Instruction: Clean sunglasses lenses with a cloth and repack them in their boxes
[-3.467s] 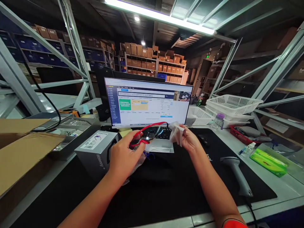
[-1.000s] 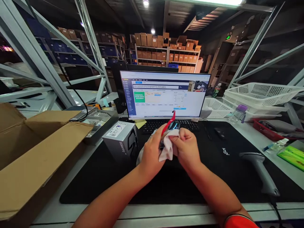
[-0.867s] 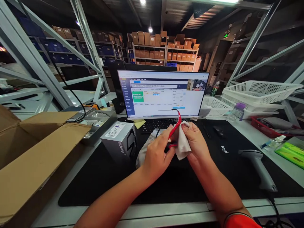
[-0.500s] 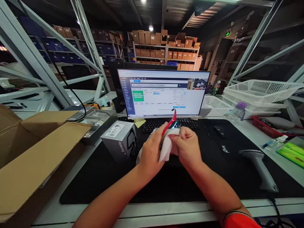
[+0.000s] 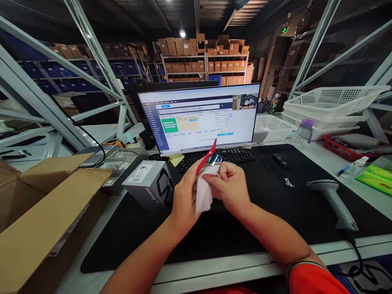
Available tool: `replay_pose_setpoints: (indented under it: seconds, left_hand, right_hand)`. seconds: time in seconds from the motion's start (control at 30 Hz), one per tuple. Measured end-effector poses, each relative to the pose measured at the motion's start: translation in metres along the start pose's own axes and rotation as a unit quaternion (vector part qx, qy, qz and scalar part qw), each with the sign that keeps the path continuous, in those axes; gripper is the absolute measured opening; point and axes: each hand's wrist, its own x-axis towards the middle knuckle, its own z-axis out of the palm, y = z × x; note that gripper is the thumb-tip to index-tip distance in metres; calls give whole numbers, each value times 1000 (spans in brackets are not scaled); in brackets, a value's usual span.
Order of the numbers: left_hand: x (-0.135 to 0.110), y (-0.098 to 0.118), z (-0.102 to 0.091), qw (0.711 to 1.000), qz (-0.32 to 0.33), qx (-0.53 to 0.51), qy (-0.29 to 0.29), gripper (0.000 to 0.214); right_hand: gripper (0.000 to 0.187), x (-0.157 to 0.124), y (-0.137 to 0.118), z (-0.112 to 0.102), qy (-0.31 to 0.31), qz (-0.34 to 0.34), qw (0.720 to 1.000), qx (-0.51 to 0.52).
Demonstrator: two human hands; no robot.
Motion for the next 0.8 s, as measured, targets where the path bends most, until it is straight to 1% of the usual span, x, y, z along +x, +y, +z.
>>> replay_pose_setpoints:
  seconds: [0.07,0.13,0.23,0.33,0.37,0.43,0.5,0.57,0.63,0.7,0.77,0.8]
  left_hand:
    - [3,3,1,999,48,12,-14,57]
    - [7,7,1,997,69,27,-20,57]
    - [14,8,-2,998,54,31,-26,56]
    - [18,2,-14,1000,3,10,-12,57]
    - [20,-1,-20,1000,-17,2,-8,57]
    - [23,-6,-34,999,-33,-13,-18,59]
    - [26,-7,-46,998,-14,-27,-47,57]
    - [29,-6,-55,996,17,-29,-80,54]
    - [31,-4,-59,993,34,-14,-110,54]
    - [32,-1,-60,990,46,3,-137,58]
    - [32,0,-58,987,53,11,-150,62]
    - [31,1,-57,986,57,15,-154,62]
  right_hand:
    - [66,8,-10,-9,10,74,993,90]
    - [69,15,-16,-15,21,104,984,142]
    - [68,23,-14,-20,39,103,981,162]
    - [68,35,-9,-29,66,73,983,157]
    - [68,39,-10,-35,78,48,985,146]
    - [66,46,-18,-50,106,-29,989,102]
    - [60,48,-32,-68,136,-117,983,38]
    - [53,44,-46,-83,156,-173,972,-29]
    - [46,36,-57,-92,159,-196,963,-95]
    - [45,28,-62,-93,139,-212,955,-156]
    - [43,22,-61,-89,88,-198,955,-201]
    - [42,20,-60,-85,52,-177,960,-213]
